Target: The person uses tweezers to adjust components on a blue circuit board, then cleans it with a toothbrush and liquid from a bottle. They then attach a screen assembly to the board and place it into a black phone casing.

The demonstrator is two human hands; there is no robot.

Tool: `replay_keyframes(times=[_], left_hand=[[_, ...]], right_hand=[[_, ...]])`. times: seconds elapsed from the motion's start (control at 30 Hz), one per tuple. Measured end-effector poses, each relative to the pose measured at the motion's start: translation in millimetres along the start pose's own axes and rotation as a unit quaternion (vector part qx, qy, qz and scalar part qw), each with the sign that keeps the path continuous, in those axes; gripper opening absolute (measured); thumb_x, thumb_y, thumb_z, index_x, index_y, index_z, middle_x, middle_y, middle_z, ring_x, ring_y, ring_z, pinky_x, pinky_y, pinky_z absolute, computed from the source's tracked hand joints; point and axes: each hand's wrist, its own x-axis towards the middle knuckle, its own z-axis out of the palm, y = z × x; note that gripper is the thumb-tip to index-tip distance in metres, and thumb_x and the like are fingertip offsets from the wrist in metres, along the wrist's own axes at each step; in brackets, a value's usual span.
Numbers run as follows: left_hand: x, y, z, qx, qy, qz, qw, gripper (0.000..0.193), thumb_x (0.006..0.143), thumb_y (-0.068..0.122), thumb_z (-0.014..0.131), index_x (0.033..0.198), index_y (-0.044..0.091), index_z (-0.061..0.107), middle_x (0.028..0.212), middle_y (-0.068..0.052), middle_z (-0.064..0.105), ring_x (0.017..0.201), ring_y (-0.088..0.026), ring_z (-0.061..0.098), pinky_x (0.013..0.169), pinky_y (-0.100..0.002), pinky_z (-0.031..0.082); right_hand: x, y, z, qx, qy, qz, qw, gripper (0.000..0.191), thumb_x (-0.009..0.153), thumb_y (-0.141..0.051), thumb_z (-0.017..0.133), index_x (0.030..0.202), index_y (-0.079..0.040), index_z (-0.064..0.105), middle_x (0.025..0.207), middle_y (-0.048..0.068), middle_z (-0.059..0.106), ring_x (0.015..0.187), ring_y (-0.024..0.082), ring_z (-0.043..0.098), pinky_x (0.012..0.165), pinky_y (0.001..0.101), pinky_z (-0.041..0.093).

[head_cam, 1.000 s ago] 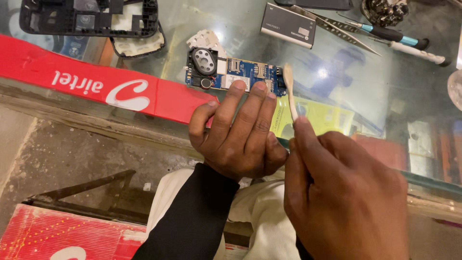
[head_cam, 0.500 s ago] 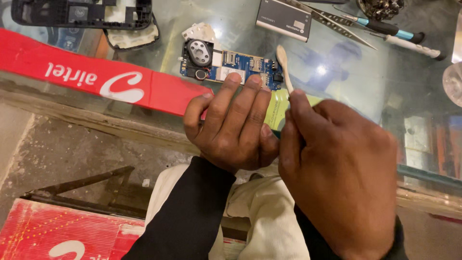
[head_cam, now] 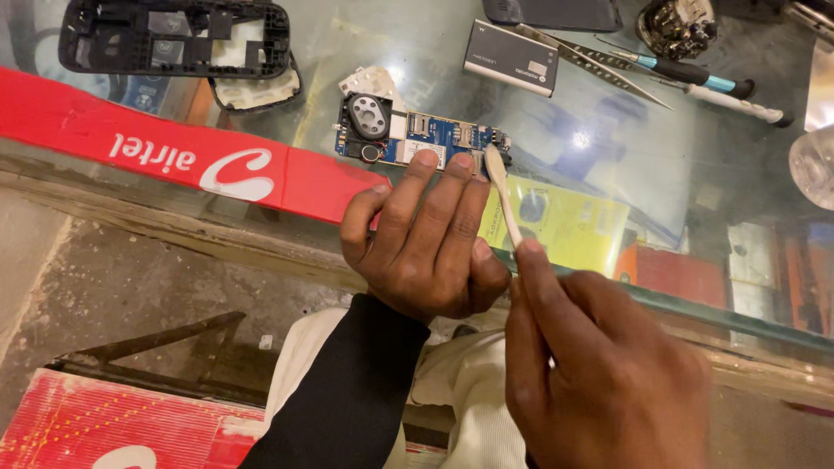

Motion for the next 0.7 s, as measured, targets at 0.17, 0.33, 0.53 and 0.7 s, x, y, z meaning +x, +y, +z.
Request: replay_keyframes(times=[0.17, 0.33, 0.53, 0.7], left_hand=[[-1, -1, 0, -0.010, -0.006, -0.005, 1.000, 0.046, 0.099, 0.029, 0.041, 0.114, 0.008, 0.079, 0.124, -0.007, 0.076, 0.124, -0.023, 0.065, 0.108, -0.043, 0.036], [-3, -1, 1, 0.001, 0.001, 0.001, 1.000, 0.046, 0.101, 0.028, 0.040, 0.114, 0.008, 0.079, 0.124, -0.007, 0.075, 0.124, -0.023, 0.065, 0.108, -0.043, 0.036], [-3, -2, 6, -0.045, 0.030, -0.012, 0.998, 0.021, 0.107, 0.025, 0.040, 0.110, 0.009, 0.053, 0.126, -0.010, 0.075, 0.125, -0.025, 0.066, 0.108, -0.043, 0.037], [-4, -3, 11, -0.078, 0.069, -0.014, 0.994, 0.015, 0.108, 0.023, 0.040, 0.110, 0.009, 0.036, 0.121, -0.013, 0.074, 0.119, -0.027, 0.068, 0.103, -0.043, 0.038]], right_hand=[[0, 7, 8, 0.002, 0.001, -0.002, 1.000, 0.028, 0.091, -0.015, 0.074, 0.119, -0.012, 0.078, 0.075, 0.005, 0.064, 0.056, 0.026, 0.060, 0.051, 0.0420, 0.047], [-13, 17, 14, -0.002, -0.024, -0.002, 1.000, 0.031, 0.090, -0.014, 0.074, 0.120, -0.011, 0.079, 0.073, 0.005, 0.063, 0.054, 0.025, 0.060, 0.049, 0.0425, 0.046], [-6, 21, 18, 0.044, -0.006, -0.019, 0.999, 0.024, 0.094, -0.012, 0.074, 0.117, -0.010, 0.078, 0.073, 0.009, 0.062, 0.060, 0.030, 0.061, 0.055, 0.0441, 0.047], [-8, 9, 8, 0.065, -0.013, 0.000, 0.998, 0.030, 0.089, -0.014, 0.072, 0.118, -0.009, 0.077, 0.077, 0.006, 0.066, 0.057, 0.024, 0.064, 0.053, 0.0414, 0.049]])
